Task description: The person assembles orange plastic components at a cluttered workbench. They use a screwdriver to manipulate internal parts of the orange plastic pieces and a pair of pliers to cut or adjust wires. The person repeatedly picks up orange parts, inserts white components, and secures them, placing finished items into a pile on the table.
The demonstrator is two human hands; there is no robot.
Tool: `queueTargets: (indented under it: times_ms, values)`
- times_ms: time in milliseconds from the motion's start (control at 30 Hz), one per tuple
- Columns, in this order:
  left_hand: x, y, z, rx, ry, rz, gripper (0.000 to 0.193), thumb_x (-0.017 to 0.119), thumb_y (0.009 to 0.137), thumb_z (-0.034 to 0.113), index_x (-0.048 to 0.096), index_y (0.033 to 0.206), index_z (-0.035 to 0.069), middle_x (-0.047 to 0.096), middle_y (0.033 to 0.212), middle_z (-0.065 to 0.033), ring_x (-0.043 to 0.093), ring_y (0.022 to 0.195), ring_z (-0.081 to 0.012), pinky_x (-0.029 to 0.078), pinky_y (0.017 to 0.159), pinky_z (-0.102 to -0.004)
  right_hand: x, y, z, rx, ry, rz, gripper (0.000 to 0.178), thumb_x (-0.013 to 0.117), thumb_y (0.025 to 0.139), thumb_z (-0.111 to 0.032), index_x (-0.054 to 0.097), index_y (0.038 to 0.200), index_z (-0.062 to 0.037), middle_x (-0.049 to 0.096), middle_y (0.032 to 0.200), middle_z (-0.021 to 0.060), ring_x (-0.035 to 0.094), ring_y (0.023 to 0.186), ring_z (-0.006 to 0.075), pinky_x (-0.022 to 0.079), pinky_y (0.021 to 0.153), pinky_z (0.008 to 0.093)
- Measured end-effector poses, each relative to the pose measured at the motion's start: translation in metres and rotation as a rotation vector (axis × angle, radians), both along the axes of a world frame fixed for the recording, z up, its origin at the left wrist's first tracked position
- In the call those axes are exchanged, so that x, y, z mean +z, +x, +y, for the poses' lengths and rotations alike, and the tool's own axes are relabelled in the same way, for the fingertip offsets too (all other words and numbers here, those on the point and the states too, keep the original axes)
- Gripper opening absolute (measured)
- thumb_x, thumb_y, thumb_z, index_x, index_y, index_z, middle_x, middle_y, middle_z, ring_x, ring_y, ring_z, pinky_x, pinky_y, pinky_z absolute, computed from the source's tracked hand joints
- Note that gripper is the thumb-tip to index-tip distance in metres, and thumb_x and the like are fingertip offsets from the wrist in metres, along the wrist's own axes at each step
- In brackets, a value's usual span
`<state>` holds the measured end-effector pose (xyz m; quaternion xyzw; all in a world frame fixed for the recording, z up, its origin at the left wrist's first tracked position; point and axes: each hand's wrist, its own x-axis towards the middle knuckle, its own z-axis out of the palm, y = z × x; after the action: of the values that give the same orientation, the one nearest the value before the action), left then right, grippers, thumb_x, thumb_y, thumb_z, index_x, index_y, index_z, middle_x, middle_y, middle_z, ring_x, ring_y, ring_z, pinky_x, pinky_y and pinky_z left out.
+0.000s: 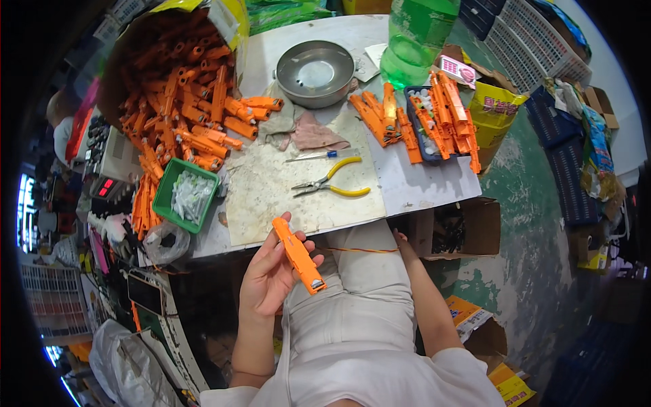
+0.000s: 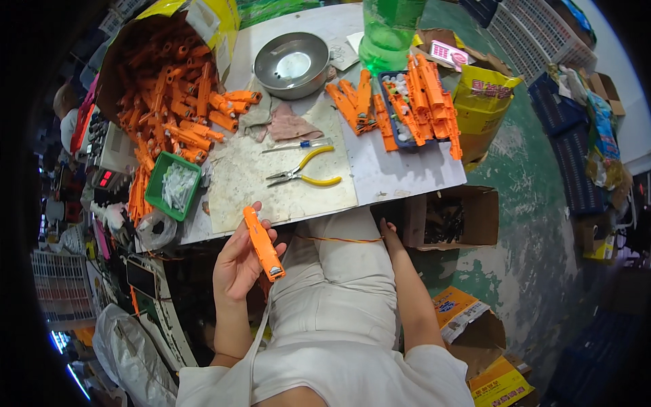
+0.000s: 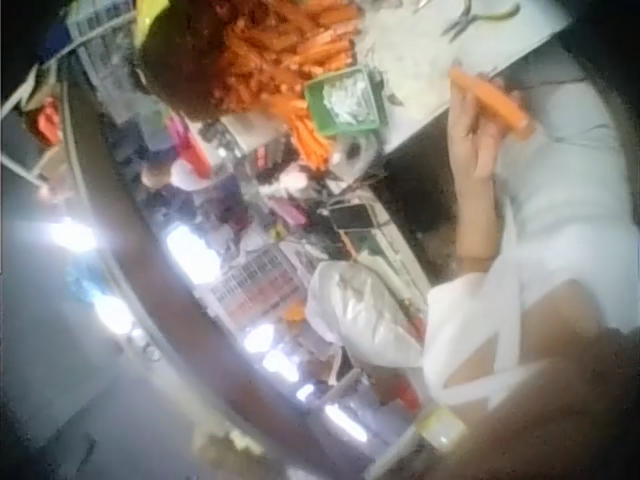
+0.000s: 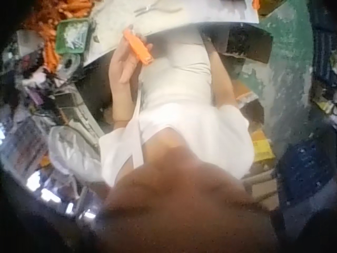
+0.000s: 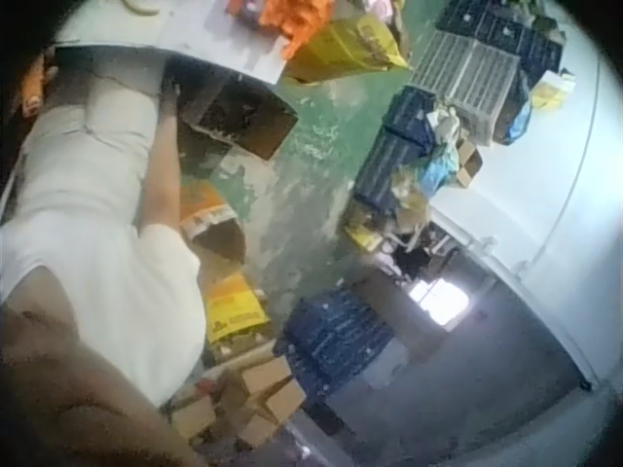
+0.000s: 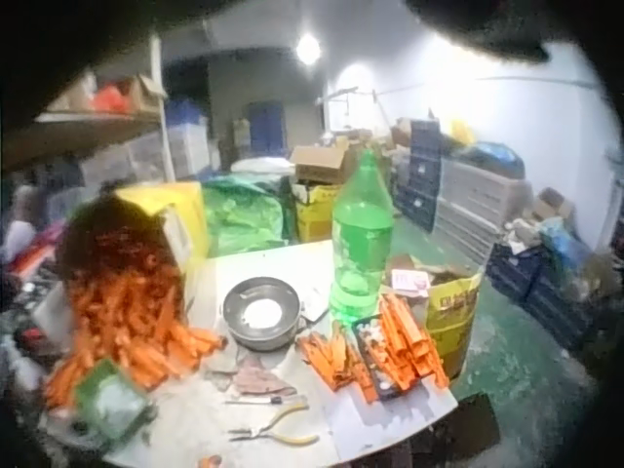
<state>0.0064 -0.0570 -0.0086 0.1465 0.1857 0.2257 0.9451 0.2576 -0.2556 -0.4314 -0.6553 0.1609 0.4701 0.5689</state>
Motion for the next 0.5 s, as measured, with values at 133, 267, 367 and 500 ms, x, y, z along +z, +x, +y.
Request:
queueTargets:
  times_ms: [133,267,367,500]
  values:
    - [-0.005,-0.004,0.001,-0.009,0.026,0.029,0.054,0.045,0.095,0.005,0.024,0.145,0.008,0.053,0.12,-0.0162,0.054,0.115,-0.0317,0.042,0.101,-0.0562,-0.02,0.004,-0.003,-0.29,0.177,0.137,0.07,0.07,0.081,-0.003,0.024,0.133,-0.0108,0.057,0.101,0.0147,0.061,0.097,0.0233,0.051,0.076,0.0364]
    - [-0.008,-0.012,-0.004,0.03,0.023,0.076,0.054,0.045,0.095,0.005,0.023,0.145,0.008,0.053,0.118,-0.0159,0.054,0.114,-0.0313,0.043,0.1,-0.0557,0.049,0.018,-0.029,-0.536,0.465,0.267,0.082,0.055,0.082,0.014,0.007,0.143,-0.0102,0.049,0.121,0.0205,0.06,0.105,0.0275,0.052,0.09,0.0374]
    - [-0.013,-0.01,-0.003,0.024,0.027,0.081,0.054,0.045,0.095,0.005,0.023,0.145,0.008,0.053,0.118,-0.0157,0.054,0.113,-0.0312,0.043,0.1,-0.0555,0.145,0.002,-0.056,-0.574,0.652,0.104,0.085,0.052,0.081,0.017,0.008,0.147,-0.0119,0.04,0.133,0.0183,0.056,0.113,0.0251,0.048,0.098,0.0349]
    - [-0.017,0.001,-0.002,0.003,0.05,0.097,0.056,0.047,0.095,0.006,0.023,0.145,0.009,0.052,0.118,-0.0154,0.054,0.113,-0.0311,0.043,0.1,-0.0554,0.299,-0.016,-0.075,-0.263,0.838,-0.292,0.079,0.063,0.083,0.001,0.018,0.147,-0.0098,0.04,0.134,0.0154,0.06,0.1,0.0196,0.054,0.08,0.0277]
